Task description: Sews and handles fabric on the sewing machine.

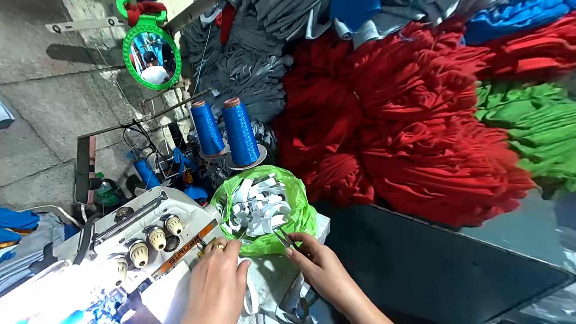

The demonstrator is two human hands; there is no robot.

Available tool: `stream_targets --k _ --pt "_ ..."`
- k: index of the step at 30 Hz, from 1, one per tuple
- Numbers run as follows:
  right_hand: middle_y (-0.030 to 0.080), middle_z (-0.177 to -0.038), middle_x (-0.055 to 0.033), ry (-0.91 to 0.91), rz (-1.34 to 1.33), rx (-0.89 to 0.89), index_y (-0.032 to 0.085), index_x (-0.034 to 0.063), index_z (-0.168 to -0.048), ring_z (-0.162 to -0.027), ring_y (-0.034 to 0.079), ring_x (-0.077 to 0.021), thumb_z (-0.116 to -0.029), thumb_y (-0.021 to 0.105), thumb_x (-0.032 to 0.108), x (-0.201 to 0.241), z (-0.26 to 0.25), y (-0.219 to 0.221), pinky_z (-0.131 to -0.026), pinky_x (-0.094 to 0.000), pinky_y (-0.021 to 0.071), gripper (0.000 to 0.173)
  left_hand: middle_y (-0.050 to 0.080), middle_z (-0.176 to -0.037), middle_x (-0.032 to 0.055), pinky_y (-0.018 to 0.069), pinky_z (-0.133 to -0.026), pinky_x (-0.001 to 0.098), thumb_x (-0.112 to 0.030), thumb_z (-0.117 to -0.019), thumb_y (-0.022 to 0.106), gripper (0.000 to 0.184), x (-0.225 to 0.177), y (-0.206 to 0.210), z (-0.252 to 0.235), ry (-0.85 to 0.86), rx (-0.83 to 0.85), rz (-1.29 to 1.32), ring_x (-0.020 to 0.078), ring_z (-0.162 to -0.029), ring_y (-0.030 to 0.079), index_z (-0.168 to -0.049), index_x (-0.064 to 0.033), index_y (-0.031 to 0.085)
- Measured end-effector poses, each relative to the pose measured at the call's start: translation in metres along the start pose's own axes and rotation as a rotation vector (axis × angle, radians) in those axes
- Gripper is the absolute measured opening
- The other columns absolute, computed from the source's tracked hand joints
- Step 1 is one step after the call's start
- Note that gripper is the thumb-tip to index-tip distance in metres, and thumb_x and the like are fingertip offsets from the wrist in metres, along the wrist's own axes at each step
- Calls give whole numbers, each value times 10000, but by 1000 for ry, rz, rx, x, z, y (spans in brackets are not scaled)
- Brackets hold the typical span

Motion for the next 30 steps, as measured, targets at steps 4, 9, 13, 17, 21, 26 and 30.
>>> stream_targets --k 4,9,13,17,21,26,30 --pt "711 -977 -133 -125 236 -94 658 18 -1283 -794 681 -236 -997 609 268 14 -1 -6 -755 -436 568 382 704 -1110 156 589 -804 487 -152 -961 675 293 -33 2 -46 248 -105 -40 349 -1015 694 -1249 -137 723" --pt "700 -1118 -176 -112 480 -115 666 55 -1295 -917 705 -329 -1024 600 280 37 -10 -5 -839 -518 566 359 642 -1246 171 550 -892 495 -89 -996 599 230 -39 31 -93 241 175 -256 367 -1155 620 -1190 -108 720" --pt "707 -1066 -167 -100 287 10 653 30 -1304 -889 692 -289 -1030 591 264 37 -19 0 -839 -482 560 366 676 -1162 180 509 -993 494 -163 -1058 527 248 -17 18 -107 -11 200 28 325 -1144 643 -1157 -15 701" --pt "589 -806 2 121 -443 289 580 23 -1277 -557 518 -53 -1075 466 185 29 -18 25 -516 -213 455 283 639 -1010 126 524 -779 351 -146 -1036 597 176 18 14 -104 -320 134 637 187 -863 622 -1104 6 652" --pt "562 -722 12 323 -784 357 541 36 -1242 -478 493 -37 -1125 353 198 26 -16 52 -452 -177 448 275 618 -912 83 497 -677 287 -114 -1042 580 121 30 15 -93 -410 36 750 132 -741 592 -1062 -9 636" --pt "529 -666 2 410 -971 321 529 38 -1201 -433 465 -41 -1138 310 226 25 -17 69 -410 -176 429 296 628 -914 85 530 -704 280 -93 -1037 583 102 31 14 -86 -409 -20 791 131 -768 627 -1055 -3 626" --pt "503 -640 8 427 -1024 273 526 40 -1171 -414 461 -41 -1131 343 209 25 -17 73 -389 -173 426 253 634 -931 100 544 -765 313 -82 -1026 591 112 29 10 -82 -351 -65 756 147 -807 633 -1045 17 641"
Point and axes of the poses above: each hand's wrist, its own z-axis away from the middle knuckle, its own y-axis out of the palm, x = y × z, the point moved 9 cm from there along -z, towards the middle knuckle
